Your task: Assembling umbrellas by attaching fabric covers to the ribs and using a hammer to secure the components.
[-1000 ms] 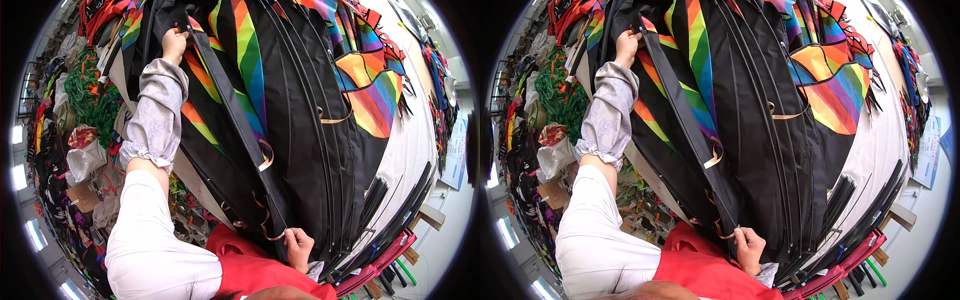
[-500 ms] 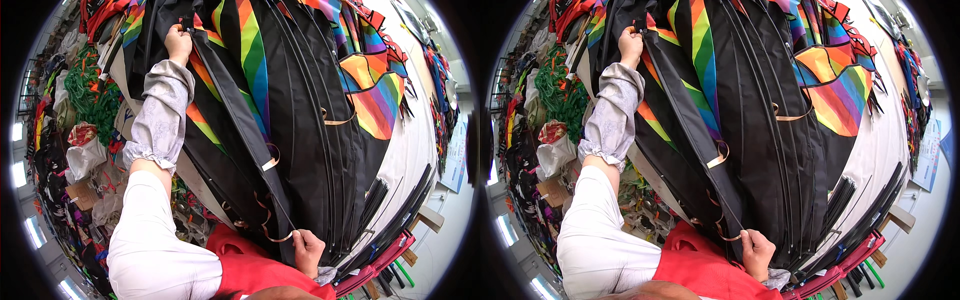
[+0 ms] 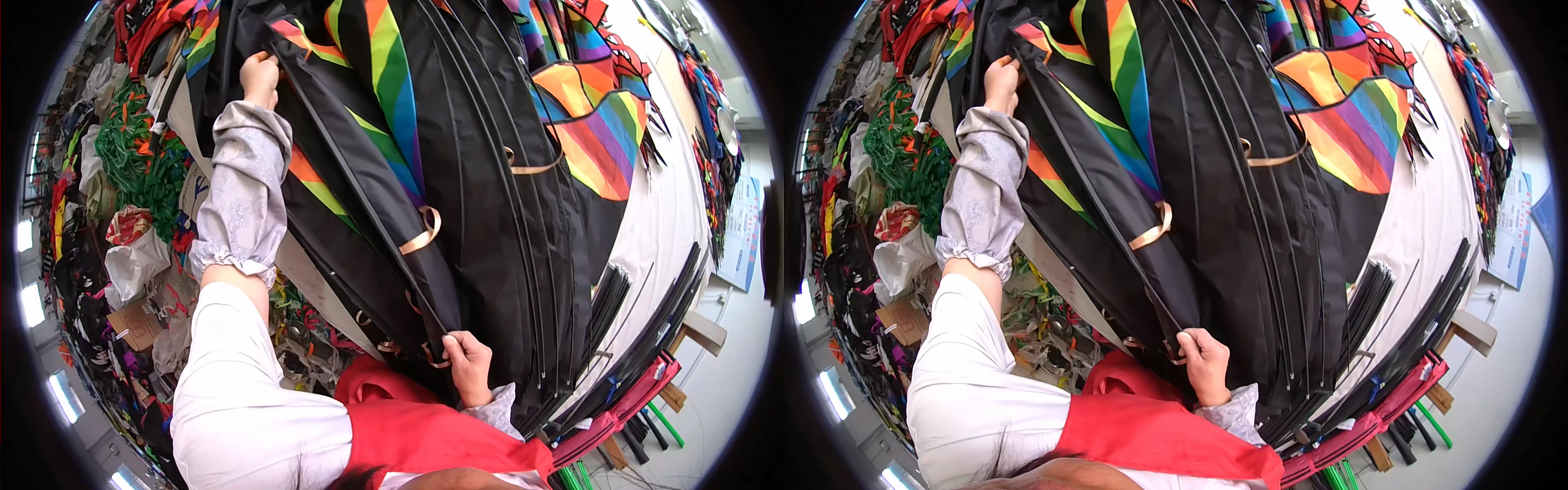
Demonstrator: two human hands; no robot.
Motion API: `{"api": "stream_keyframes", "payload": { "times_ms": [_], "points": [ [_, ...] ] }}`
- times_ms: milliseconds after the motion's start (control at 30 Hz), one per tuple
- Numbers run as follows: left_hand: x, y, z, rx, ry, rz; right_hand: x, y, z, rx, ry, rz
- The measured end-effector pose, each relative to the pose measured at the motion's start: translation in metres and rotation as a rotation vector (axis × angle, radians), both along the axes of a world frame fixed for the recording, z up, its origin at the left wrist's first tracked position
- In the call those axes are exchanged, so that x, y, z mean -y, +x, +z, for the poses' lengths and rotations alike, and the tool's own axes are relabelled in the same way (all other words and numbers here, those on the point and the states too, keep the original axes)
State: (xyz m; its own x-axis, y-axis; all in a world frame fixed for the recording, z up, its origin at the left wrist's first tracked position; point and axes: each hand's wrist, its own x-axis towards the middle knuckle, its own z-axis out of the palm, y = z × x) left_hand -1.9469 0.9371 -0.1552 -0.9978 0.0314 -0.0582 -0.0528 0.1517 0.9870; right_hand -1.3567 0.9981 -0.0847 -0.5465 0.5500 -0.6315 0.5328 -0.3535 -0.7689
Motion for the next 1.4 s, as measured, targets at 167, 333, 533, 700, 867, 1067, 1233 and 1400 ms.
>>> {"api": "stream_keyframes", "payload": {
  "times_ms": [167,333,533,700,867,1067,1233,1400],
  "points": [
    [-0.013,0.18,0.039,0.144,-0.203,-0.03,-0.007,0.064,0.023,0.07,-0.148,0.083],
    [0.009,0.334,0.031,0.24,-0.473,-0.307,-0.021,0.202,0.032,0.292,-0.409,0.328],
    [0.037,0.449,0.02,0.501,-0.031,-0.255,0.011,0.158,0.022,0.122,-0.359,0.374],
    [0.075,0.602,0.025,0.884,0.64,-0.31,-0.015,0.201,0.005,-0.157,-0.457,0.638],
    [0.098,0.736,0.01,1.021,0.704,-0.461,-0.036,0.229,-0.017,-0.354,-0.454,0.742],
    [0.095,0.8,0.001,0.949,0.617,-0.495,-0.036,0.226,-0.04,-0.443,-0.487,0.713],
    [0.088,0.81,0.007,0.828,0.421,-0.432,-0.031,0.222,-0.045,-0.363,-0.506,0.683],
    [0.085,0.802,0.02,0.774,0.21,-0.431,-0.024,0.213,-0.048,-0.301,-0.377,0.649]
  ]
}}
